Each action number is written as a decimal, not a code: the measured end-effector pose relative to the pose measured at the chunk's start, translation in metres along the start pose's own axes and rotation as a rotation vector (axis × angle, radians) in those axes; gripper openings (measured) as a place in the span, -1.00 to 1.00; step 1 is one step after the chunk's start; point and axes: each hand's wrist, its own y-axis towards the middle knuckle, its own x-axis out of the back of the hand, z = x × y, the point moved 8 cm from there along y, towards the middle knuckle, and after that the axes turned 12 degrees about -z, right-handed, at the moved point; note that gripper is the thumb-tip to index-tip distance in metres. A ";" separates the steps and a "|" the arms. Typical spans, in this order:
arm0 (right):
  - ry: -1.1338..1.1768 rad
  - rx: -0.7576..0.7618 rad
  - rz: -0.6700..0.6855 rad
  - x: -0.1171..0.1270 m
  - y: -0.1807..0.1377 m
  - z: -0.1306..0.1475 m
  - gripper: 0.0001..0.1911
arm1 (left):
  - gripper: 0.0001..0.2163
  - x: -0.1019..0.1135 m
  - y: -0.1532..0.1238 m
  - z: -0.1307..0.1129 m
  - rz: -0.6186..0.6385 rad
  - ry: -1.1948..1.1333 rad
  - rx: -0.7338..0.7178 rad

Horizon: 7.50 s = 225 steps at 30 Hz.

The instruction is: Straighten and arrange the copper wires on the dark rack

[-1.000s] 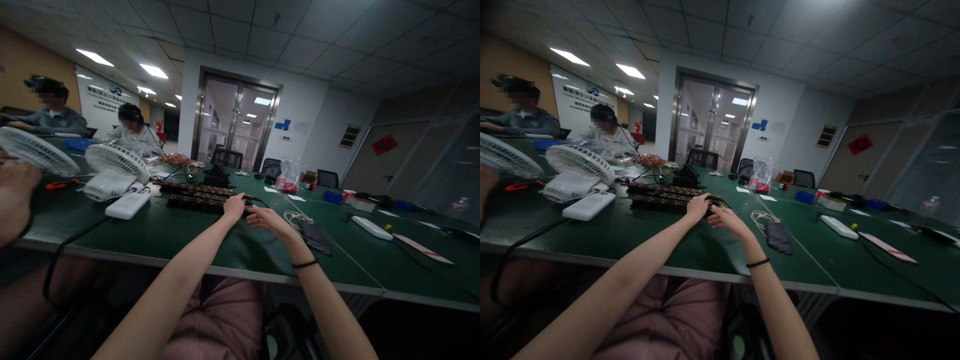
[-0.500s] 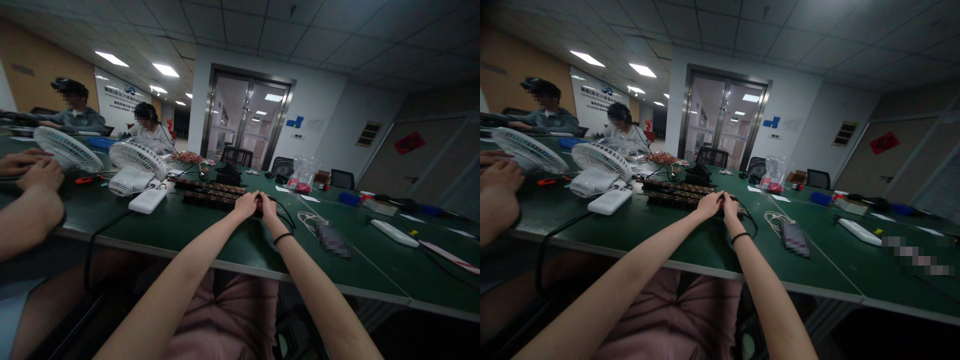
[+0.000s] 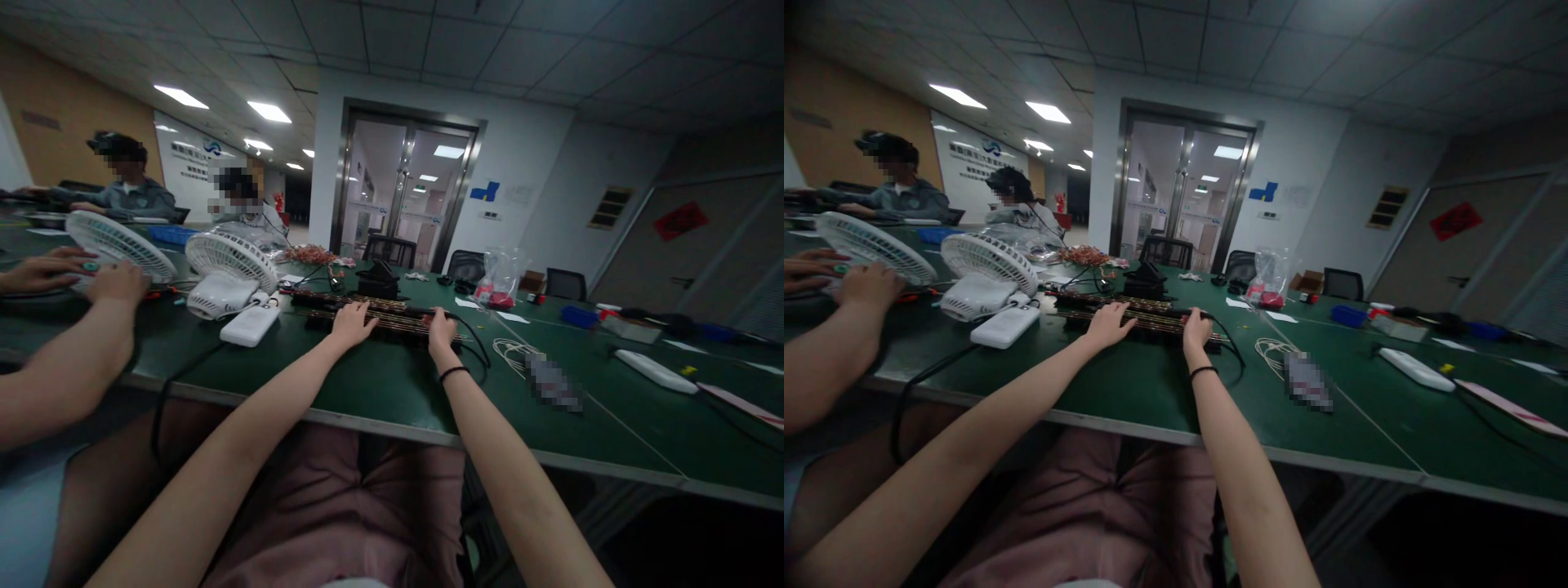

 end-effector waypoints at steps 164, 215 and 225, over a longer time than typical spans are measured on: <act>0.675 -0.518 0.359 -0.032 -0.027 -0.008 -0.92 | -0.30 -0.024 -0.007 0.012 0.164 -0.083 -0.214; 0.663 -0.549 0.383 -0.034 -0.028 -0.010 -0.87 | -0.66 0.020 -0.002 0.035 0.020 0.170 0.151; 0.658 -0.535 0.381 -0.033 -0.028 -0.010 -0.88 | -0.67 0.019 -0.001 0.035 0.013 0.144 0.144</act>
